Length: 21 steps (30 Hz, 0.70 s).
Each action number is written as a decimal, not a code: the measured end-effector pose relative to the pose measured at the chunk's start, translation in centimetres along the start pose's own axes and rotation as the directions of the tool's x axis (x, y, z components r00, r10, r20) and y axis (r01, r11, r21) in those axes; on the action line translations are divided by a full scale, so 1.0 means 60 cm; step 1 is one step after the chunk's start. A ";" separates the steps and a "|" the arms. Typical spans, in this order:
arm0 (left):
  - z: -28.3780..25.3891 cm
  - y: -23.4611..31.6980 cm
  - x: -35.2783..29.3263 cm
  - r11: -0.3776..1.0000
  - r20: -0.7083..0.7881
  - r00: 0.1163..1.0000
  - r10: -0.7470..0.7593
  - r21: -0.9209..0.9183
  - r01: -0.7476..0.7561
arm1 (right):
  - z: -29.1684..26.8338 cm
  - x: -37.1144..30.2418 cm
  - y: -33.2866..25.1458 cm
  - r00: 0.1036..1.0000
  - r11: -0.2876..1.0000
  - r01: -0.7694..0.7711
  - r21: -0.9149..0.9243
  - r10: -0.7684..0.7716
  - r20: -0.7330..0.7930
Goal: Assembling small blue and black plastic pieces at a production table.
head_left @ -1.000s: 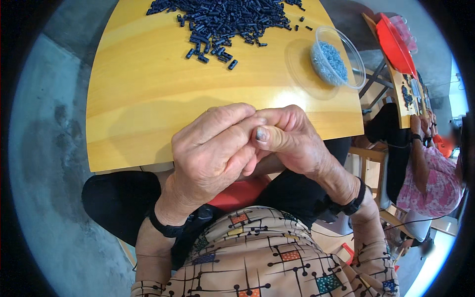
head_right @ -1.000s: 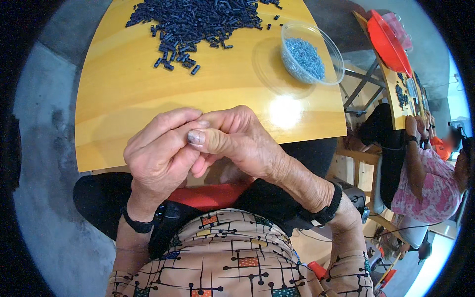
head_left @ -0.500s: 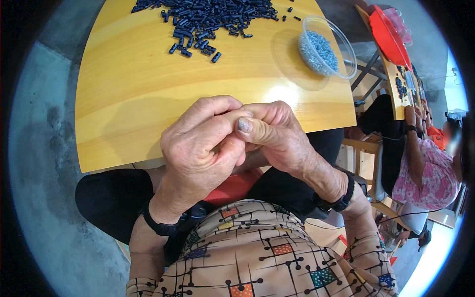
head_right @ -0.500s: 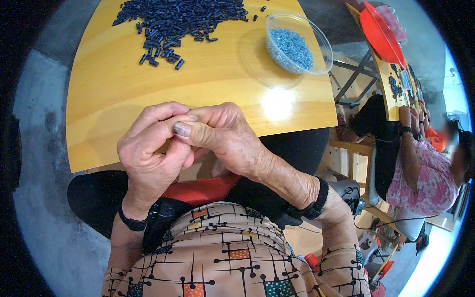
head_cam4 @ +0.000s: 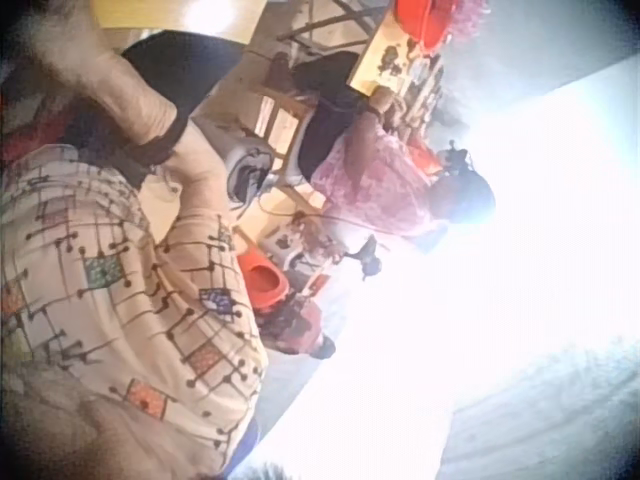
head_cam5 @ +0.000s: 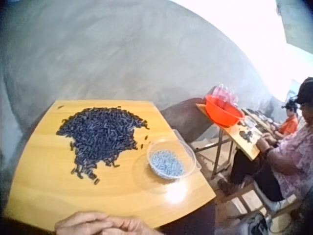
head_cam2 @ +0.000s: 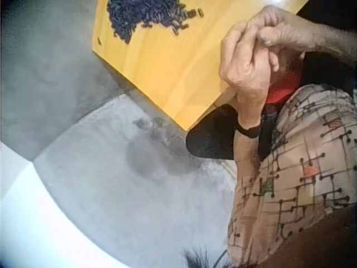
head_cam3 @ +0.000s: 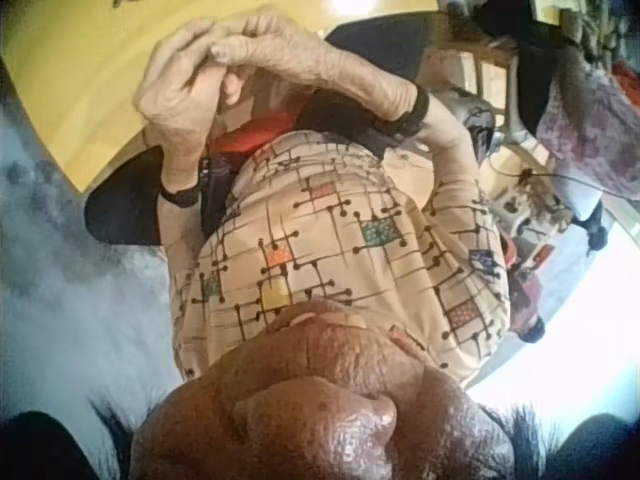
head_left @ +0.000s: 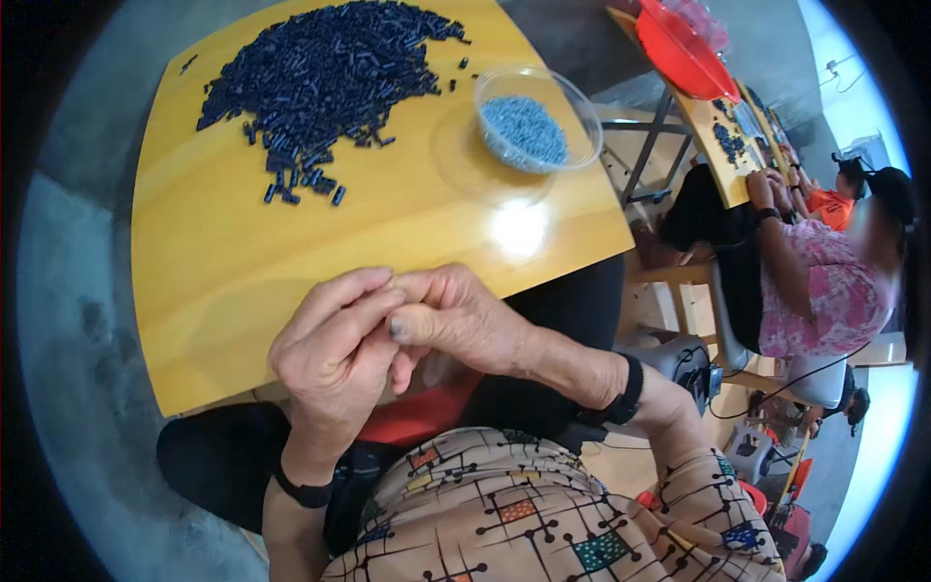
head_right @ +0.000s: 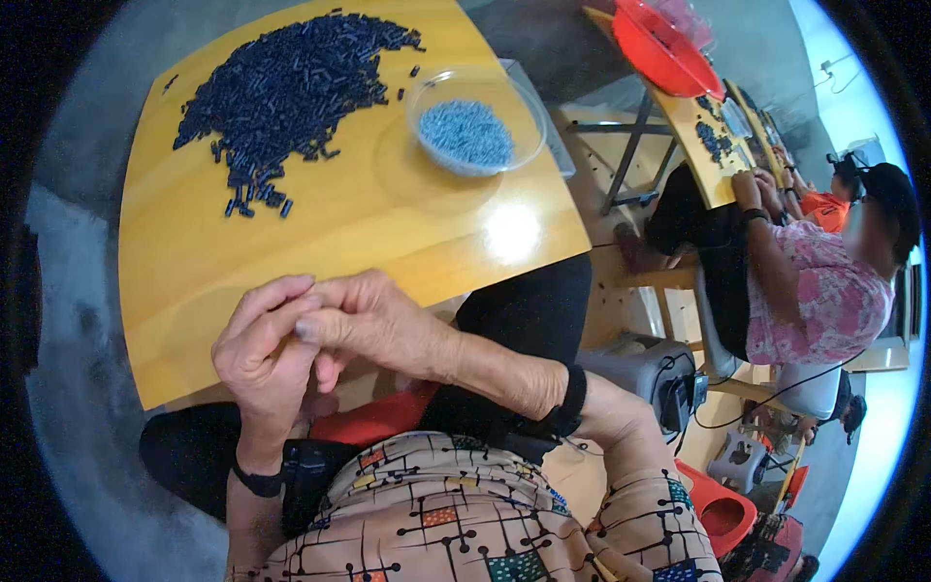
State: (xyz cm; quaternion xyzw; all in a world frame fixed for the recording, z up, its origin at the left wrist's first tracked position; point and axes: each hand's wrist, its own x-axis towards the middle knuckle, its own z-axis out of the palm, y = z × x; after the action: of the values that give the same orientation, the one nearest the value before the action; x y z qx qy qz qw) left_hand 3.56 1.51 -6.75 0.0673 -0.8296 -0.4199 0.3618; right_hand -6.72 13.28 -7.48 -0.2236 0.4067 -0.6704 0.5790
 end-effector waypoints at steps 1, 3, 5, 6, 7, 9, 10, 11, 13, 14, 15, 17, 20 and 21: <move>0.005 0.002 0.004 1.000 0.000 1.000 0.016 -0.023 -0.016 | 0.000 -0.002 -0.003 1.000 1.000 0.016 0.025 -0.016 -0.001; 0.012 0.001 0.007 0.999 0.006 1.000 0.029 -0.044 -0.029 | -0.007 -0.009 -0.012 1.000 0.999 0.022 0.040 -0.022 0.006; 0.014 -0.001 0.005 0.997 0.024 0.999 0.047 -0.062 -0.045 | -0.010 -0.011 -0.011 0.999 0.999 -0.012 0.047 0.014 -0.033; 0.015 0.000 0.004 0.998 0.024 0.999 0.046 -0.053 -0.044 | -0.013 -0.010 -0.004 0.999 0.998 -0.020 0.067 0.024 -0.048; 0.015 0.002 0.003 0.998 0.042 0.999 0.020 -0.066 -0.017 | -0.016 -0.011 -0.001 0.999 0.997 -0.021 0.070 0.024 -0.040; 0.012 0.002 0.002 0.998 0.058 0.998 -0.002 -0.067 0.006 | -0.019 -0.014 0.002 0.999 0.987 -0.039 0.159 0.042 -0.016; 0.012 0.001 0.000 0.997 0.059 0.998 -0.004 -0.083 0.009 | -0.021 -0.015 0.000 0.998 0.991 -0.053 0.123 0.055 -0.010; 0.012 -0.001 -0.001 0.995 0.060 0.998 -0.007 -0.100 0.013 | -0.023 -0.017 -0.002 0.999 0.991 -0.053 0.123 0.053 0.001; 0.011 -0.002 -0.002 0.994 0.061 0.998 -0.015 -0.107 0.022 | -0.026 -0.017 -0.004 0.995 0.976 -0.099 0.195 0.096 0.025; 0.011 -0.001 -0.002 0.992 0.059 0.998 -0.025 -0.119 0.032 | -0.029 -0.017 -0.003 0.994 0.977 -0.113 0.182 0.110 0.027; 0.011 0.000 -0.002 0.991 0.058 0.998 -0.034 -0.130 0.042 | -0.031 -0.016 -0.003 0.993 0.977 -0.115 0.180 0.110 0.035; 0.009 0.001 0.002 0.992 0.053 0.998 -0.019 -0.122 0.026 | -0.031 -0.015 -0.002 0.994 0.972 -0.109 0.209 0.104 0.034; 0.007 0.001 0.003 0.994 0.058 0.998 0.015 -0.110 -0.009 | -0.027 -0.015 -0.010 0.994 0.966 -0.103 0.237 0.095 0.046; 0.007 0.002 0.004 0.994 0.062 0.998 0.032 -0.103 -0.026 | -0.026 -0.016 -0.011 0.994 0.966 -0.104 0.237 0.095 0.046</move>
State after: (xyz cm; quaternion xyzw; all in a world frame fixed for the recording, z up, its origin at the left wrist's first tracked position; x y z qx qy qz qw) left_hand 3.12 1.74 -6.71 0.0232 -0.8190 -0.4583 0.3445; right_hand -8.10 14.62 -7.69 -0.1431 0.3239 -0.6806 0.6414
